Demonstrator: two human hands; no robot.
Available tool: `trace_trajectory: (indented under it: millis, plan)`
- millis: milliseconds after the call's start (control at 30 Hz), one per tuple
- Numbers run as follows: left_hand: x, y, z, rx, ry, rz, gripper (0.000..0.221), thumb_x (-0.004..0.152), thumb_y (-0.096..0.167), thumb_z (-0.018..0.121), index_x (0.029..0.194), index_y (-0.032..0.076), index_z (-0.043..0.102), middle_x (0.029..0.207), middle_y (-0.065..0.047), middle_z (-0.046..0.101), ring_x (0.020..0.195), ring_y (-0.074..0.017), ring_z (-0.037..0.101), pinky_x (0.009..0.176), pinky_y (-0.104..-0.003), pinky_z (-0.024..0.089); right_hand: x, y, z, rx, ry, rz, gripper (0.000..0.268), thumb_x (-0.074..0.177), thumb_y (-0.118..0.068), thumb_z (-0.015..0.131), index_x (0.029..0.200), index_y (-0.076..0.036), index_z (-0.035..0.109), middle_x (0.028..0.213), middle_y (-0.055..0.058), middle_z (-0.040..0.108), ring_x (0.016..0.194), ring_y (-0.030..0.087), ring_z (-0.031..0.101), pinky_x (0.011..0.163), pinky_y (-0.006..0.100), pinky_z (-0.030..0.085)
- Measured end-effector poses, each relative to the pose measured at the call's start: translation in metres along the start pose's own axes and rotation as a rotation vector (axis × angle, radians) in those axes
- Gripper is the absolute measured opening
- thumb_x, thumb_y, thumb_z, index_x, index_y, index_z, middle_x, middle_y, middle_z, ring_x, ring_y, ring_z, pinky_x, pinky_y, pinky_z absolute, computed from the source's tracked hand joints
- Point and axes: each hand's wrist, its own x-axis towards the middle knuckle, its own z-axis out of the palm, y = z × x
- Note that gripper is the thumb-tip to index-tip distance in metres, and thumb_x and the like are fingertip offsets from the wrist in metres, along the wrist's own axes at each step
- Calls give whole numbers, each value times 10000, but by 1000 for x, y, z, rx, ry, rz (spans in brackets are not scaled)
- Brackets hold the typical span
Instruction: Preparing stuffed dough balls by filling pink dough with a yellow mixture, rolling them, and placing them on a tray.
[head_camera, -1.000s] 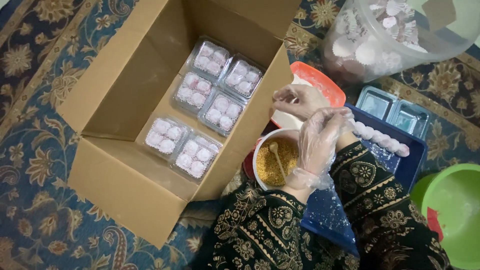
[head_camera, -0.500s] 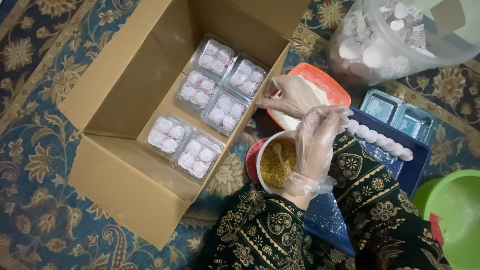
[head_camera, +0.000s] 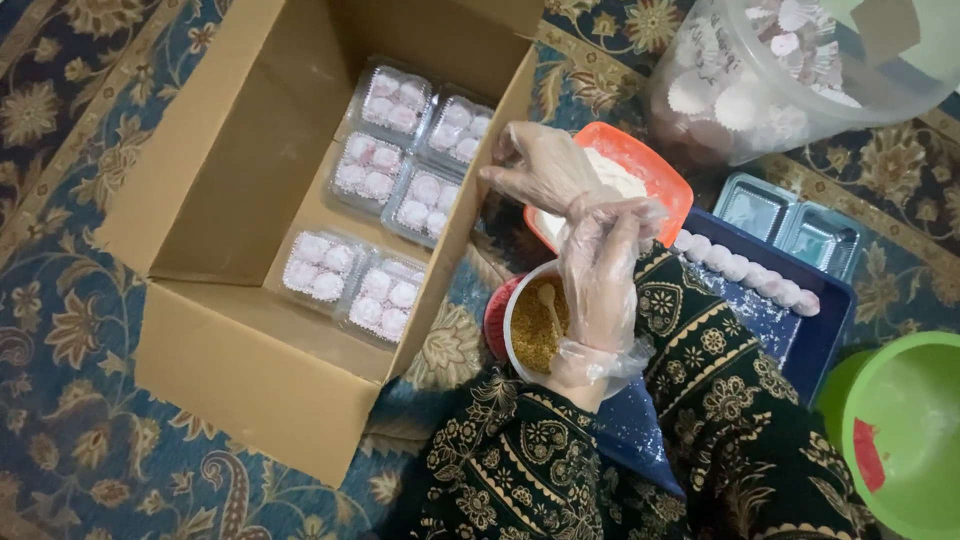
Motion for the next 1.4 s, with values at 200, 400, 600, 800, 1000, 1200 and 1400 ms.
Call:
trace_trajectory:
  millis: [200,400,600,800,1000,1200,1400]
  plan:
    - [1,-8,-3,-101,31,-91,163,938,186,666,980,42,730,904,-91,668,836,-164,712,757,-282,608,-4,-5,-19,-48,-26,-11,344,806,-515,783,943,-209,703,927,83,731,972,342,700,821,484,549]
    - [2,-8,-1,-103,87,-158,183,921,211,679,982,42,713,901,-99,650,835,-161,691,746,-281,585,-28,-3,-48,21,-119,89,384,830,-566,753,946,-202,720,944,72,746,991,330,698,842,475,536]
    - [-3,5,-2,-15,24,-186,175,924,242,689,962,77,734,871,-66,670,846,-142,683,770,-299,603,-59,30,-72,205,-48,326,249,923,-508,687,936,-264,735,941,-22,704,971,183,654,903,368,492]
    - [11,-35,-4,44,-3,-209,199,852,192,767,985,53,716,874,-198,641,779,-248,657,765,-445,647,-60,118,-39,-89,-70,354,327,954,-529,623,1096,-249,714,1052,75,732,1090,356,664,889,498,523]
    - [-10,-35,-2,569,-639,-128,196,900,351,691,939,162,729,885,-129,743,903,-343,747,904,-450,612,-94,157,15,-261,-35,403,270,997,-343,505,1125,-150,643,1057,130,689,1095,356,663,923,483,523]
    - [-15,-11,3,379,-734,-128,190,929,302,694,924,114,718,777,-112,701,789,-168,664,847,-379,592,-109,58,-16,-221,-78,445,324,1021,-357,410,1146,-141,616,1069,172,652,1131,388,645,977,519,505]
    - [-4,-30,-2,311,-706,-176,234,947,370,684,880,147,709,711,-22,619,750,-114,567,808,-287,527,-82,93,7,-161,-232,145,466,950,-96,483,1381,-258,552,1245,175,635,1249,433,581,1068,539,477]
